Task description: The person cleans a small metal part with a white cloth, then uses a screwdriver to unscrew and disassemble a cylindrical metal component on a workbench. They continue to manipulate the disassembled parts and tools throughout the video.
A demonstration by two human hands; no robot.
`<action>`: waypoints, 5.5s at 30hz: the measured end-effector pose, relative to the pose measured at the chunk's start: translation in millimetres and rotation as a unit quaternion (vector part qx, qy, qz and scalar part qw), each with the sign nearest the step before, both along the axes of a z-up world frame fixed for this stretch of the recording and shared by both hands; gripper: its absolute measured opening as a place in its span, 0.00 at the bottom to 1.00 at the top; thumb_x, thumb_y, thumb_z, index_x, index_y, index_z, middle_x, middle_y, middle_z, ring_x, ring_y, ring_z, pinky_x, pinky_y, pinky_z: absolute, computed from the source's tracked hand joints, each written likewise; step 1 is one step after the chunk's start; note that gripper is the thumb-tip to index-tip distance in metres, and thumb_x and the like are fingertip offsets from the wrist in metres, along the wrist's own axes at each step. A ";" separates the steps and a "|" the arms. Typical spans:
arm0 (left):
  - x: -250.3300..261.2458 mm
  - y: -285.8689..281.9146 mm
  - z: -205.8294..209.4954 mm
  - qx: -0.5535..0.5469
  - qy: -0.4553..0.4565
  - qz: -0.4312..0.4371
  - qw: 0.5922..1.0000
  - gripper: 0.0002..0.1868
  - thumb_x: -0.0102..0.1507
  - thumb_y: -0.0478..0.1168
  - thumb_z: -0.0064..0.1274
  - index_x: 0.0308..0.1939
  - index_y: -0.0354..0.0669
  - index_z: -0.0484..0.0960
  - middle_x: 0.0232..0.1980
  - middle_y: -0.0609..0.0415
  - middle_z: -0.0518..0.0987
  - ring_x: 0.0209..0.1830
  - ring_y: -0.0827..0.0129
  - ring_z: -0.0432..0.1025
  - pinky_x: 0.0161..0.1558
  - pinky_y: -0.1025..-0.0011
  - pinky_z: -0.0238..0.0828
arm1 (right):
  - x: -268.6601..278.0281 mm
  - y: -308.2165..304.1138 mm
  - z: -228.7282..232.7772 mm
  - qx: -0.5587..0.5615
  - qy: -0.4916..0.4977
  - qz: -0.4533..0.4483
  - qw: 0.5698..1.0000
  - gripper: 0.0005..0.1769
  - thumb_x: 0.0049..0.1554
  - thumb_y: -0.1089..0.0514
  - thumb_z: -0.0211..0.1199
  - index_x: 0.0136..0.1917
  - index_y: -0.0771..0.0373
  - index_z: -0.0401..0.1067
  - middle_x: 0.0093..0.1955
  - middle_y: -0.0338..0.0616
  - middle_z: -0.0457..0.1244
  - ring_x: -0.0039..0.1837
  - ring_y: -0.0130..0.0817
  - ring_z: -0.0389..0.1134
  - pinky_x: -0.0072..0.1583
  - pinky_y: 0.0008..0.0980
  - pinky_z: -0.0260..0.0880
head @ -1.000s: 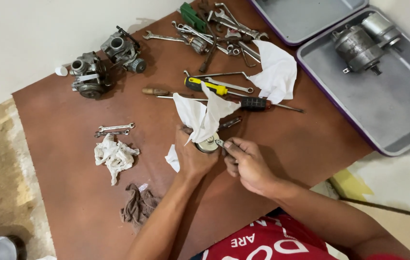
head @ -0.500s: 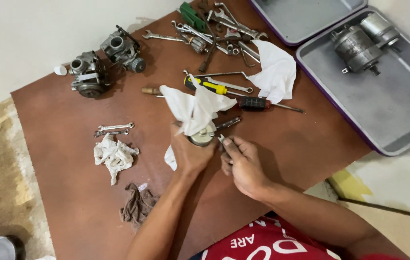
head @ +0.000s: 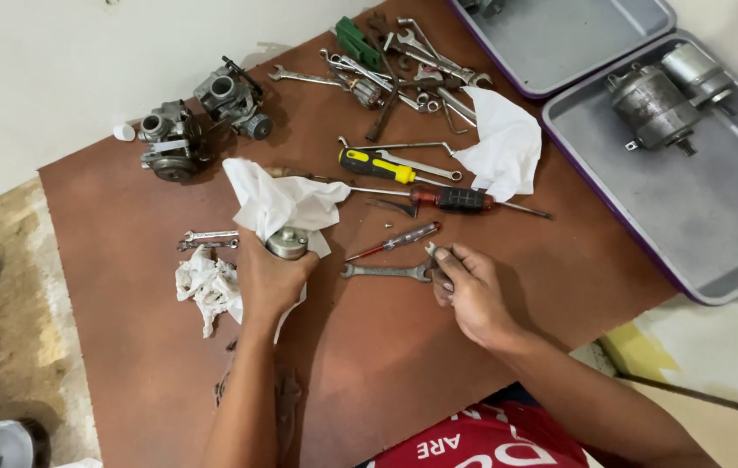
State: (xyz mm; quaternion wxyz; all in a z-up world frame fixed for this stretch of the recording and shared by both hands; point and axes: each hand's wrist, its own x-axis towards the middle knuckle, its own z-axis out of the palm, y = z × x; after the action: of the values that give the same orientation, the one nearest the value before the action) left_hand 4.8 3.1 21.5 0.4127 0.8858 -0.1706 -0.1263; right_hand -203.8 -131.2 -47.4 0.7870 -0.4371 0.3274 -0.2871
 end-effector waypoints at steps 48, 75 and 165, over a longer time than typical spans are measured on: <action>-25.6 -5.3 -8.3 0.313 -0.116 -0.299 0.894 0.45 0.45 0.72 0.65 0.53 0.49 0.69 0.52 0.49 0.76 0.59 0.48 0.71 0.61 0.49 0.60 | 12.8 -20.8 7.3 -0.116 -0.013 0.008 0.993 0.07 0.63 0.67 0.54 0.47 0.71 0.73 0.27 0.39 0.50 0.26 0.22 0.49 0.30 0.23 0.53; -36.5 -76.7 47.3 -0.193 -0.093 -0.200 0.956 0.17 0.52 0.43 0.67 0.41 0.45 0.80 0.40 0.48 0.78 0.42 0.51 0.79 0.46 0.58 0.74 | 62.0 -29.6 91.9 -0.181 -0.110 0.004 0.977 0.10 0.59 0.73 0.60 0.54 0.74 0.77 0.38 0.50 0.67 0.37 0.29 0.66 0.37 0.29 0.71; 23.6 -66.0 37.4 -0.320 -0.040 -0.077 0.943 0.03 0.62 0.35 0.55 0.33 0.41 0.82 0.23 0.51 0.78 0.24 0.72 0.71 0.25 0.71 0.74 | 89.4 -85.6 20.7 -0.670 0.380 0.296 0.565 0.15 0.53 0.59 0.58 0.54 0.61 0.71 0.41 0.56 0.71 0.46 0.61 0.75 0.47 0.55 0.75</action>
State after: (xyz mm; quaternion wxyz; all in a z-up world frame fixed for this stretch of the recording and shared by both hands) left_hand 28.3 -62.9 58.9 0.6564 0.6952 -0.2866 -0.0606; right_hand -114.4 -216.8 -26.7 0.1121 -0.9803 0.1617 0.0174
